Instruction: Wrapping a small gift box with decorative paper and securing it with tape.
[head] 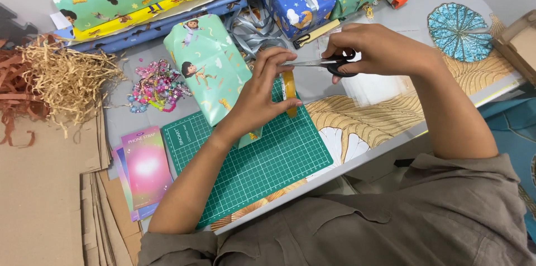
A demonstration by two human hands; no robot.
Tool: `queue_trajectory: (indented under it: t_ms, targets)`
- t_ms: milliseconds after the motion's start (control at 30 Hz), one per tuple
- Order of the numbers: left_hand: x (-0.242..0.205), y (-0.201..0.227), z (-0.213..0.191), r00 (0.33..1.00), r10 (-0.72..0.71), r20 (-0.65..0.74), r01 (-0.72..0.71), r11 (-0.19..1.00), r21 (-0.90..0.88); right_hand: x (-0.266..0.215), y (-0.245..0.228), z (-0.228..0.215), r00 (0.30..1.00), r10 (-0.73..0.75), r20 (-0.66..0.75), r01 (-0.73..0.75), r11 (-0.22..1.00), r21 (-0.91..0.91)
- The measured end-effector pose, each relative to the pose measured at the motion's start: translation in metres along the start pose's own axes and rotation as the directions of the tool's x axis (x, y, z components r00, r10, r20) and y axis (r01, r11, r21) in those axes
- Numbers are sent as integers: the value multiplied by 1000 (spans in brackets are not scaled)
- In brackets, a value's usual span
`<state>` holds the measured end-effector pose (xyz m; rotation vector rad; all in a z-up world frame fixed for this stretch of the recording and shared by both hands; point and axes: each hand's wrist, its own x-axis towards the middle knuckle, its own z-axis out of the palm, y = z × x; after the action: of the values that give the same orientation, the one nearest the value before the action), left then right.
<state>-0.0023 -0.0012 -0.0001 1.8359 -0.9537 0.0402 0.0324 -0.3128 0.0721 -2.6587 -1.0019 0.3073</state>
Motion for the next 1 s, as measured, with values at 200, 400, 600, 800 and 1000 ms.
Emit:
queue_trajectory:
  t_ms: [200, 400, 600, 800, 1000]
  targets:
    - [0, -1, -4, 998, 45, -33, -45, 999, -21, -30, 5, 12, 941, 335, 54, -338, 937, 90]
    - [0, 1, 4, 999, 11, -38, -11, 1000, -21, -40, 52, 72, 883, 462, -83, -468, 882, -62]
    - [-6, 5, 9, 998, 19, -63, -21, 999, -31, -46, 57, 73, 906, 385, -177, -348, 914, 209]
    - [-9, -11, 30, 972, 66, -225, -70, 998, -9, -1, -65, 138, 935, 198, -295, 4, 825, 566]
    - [-7, 7, 10, 953, 143, -267, -144, 990, 16, 4, -61, 153, 884, 161, -439, 4, 936, 352]
